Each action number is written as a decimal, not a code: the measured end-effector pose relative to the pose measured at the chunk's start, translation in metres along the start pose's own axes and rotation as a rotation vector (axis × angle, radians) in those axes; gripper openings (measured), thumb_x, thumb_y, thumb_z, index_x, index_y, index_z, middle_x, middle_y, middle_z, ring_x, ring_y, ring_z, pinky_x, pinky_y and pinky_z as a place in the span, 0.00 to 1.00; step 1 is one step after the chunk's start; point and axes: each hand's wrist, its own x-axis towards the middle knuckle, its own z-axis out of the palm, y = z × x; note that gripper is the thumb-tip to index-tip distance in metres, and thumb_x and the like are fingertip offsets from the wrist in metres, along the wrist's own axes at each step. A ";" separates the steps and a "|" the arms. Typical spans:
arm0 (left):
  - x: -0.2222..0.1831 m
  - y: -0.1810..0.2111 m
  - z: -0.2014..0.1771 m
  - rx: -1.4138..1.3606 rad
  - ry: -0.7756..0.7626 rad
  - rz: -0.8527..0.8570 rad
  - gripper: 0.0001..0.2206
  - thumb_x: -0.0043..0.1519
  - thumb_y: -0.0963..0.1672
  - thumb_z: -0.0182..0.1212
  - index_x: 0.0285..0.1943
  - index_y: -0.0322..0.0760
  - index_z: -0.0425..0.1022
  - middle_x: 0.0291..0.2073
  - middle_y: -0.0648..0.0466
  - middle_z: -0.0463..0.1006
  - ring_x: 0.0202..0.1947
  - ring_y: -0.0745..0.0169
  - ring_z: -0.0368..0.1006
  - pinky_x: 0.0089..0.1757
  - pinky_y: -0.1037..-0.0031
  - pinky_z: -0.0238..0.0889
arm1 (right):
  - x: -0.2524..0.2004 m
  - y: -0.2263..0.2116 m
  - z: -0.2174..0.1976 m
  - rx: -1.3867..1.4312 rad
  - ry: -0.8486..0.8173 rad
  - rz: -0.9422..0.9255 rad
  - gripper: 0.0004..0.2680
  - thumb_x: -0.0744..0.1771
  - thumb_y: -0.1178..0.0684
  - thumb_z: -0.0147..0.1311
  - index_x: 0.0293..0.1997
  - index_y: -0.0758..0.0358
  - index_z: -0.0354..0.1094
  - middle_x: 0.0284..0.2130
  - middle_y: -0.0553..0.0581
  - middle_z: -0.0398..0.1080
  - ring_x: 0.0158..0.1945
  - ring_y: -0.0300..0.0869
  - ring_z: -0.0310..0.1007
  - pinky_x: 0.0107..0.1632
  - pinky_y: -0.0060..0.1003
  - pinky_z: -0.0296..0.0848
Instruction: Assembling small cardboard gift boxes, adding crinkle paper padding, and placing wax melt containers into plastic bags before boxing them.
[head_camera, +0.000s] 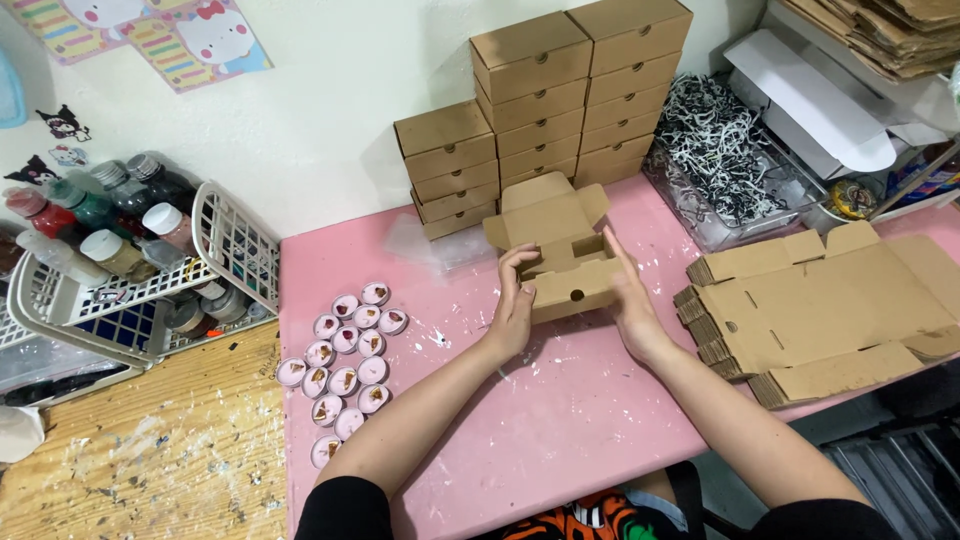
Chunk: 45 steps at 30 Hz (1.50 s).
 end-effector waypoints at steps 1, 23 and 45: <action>0.001 0.000 0.000 0.000 0.001 -0.001 0.20 0.69 0.44 0.39 0.71 0.34 0.53 0.72 0.39 0.52 0.78 0.41 0.45 0.73 0.54 0.37 | 0.000 -0.010 0.006 0.000 -0.001 0.001 0.22 0.75 0.42 0.30 0.80 0.56 0.49 0.76 0.58 0.49 0.79 0.45 0.45 0.76 0.42 0.47; -0.010 0.008 0.043 -0.668 0.270 -0.817 0.31 0.60 0.35 0.43 0.74 0.42 0.44 0.63 0.42 0.63 0.58 0.42 0.70 0.51 0.57 0.74 | -0.006 0.008 0.004 -0.042 0.248 0.274 0.24 0.62 0.65 0.42 0.68 0.59 0.56 0.57 0.58 0.65 0.57 0.42 0.66 0.55 0.34 0.67; -0.013 0.013 0.041 -0.449 0.340 -0.766 0.36 0.56 0.30 0.42 0.76 0.45 0.52 0.68 0.49 0.64 0.67 0.57 0.64 0.59 0.70 0.63 | -0.011 0.034 -0.007 0.251 0.341 0.439 0.24 0.61 0.72 0.42 0.65 0.60 0.61 0.44 0.54 0.70 0.46 0.41 0.71 0.47 0.36 0.72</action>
